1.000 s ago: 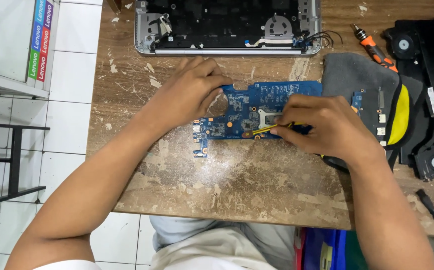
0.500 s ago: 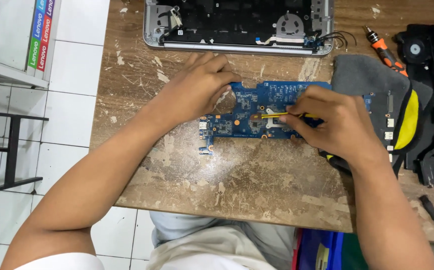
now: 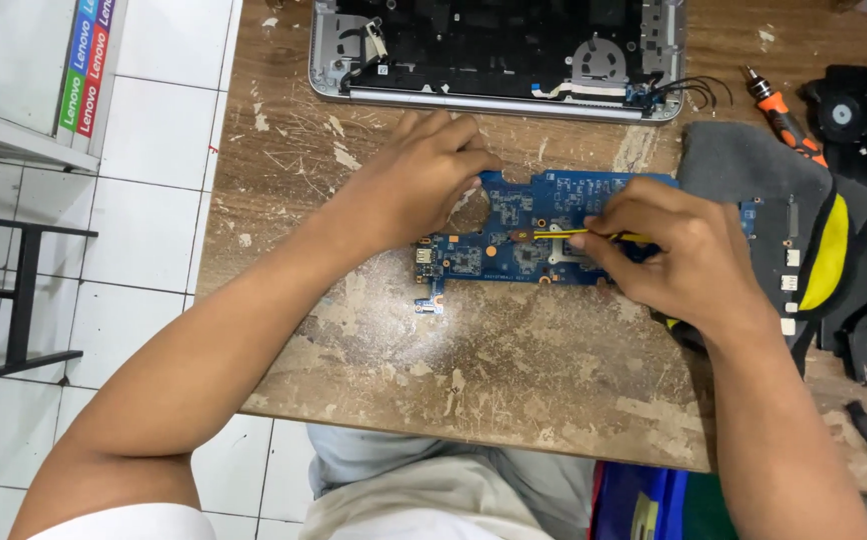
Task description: Cleaning the CPU socket area and surrounding components on a laptop motherboard using a small plastic spudger tool.
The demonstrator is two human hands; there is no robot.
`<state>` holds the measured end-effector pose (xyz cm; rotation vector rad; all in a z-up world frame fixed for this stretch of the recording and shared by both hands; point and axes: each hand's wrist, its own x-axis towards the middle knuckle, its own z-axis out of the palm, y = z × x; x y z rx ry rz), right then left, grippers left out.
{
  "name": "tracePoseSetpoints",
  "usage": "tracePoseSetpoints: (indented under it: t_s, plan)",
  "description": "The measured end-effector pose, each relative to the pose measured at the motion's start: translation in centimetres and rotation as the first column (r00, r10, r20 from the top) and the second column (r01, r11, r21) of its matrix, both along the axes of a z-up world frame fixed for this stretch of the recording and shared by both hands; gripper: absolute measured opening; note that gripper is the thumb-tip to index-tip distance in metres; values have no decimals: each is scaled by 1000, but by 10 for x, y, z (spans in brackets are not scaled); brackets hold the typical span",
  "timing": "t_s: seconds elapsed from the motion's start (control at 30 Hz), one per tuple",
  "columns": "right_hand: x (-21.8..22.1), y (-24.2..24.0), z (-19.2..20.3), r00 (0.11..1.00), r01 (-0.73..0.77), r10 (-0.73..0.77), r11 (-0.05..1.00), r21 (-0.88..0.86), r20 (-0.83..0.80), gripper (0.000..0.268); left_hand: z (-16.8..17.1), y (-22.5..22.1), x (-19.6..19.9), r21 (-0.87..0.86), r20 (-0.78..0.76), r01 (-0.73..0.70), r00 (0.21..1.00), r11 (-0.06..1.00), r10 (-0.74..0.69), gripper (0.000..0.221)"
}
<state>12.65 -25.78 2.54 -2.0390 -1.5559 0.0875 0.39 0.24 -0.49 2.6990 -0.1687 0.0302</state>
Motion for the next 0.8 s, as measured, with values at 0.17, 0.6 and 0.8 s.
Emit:
tracePoseSetpoints:
  t_s: [0.17, 0.6, 0.8]
  plan:
    - [-10, 15, -4, 998, -9, 10, 1000, -21, 62, 16, -5, 2, 2, 6, 16, 21, 1000, 1000, -22, 39]
    - [-1, 15, -4, 997, -54, 53, 998, -14, -61, 18, -11, 8, 1, -60, 122, 87, 989, 994, -79, 41]
    - [-6, 27, -4, 997, -75, 75, 997, -16, 6, 16, -10, 9, 2, -40, 114, 93, 990, 995, -88, 38]
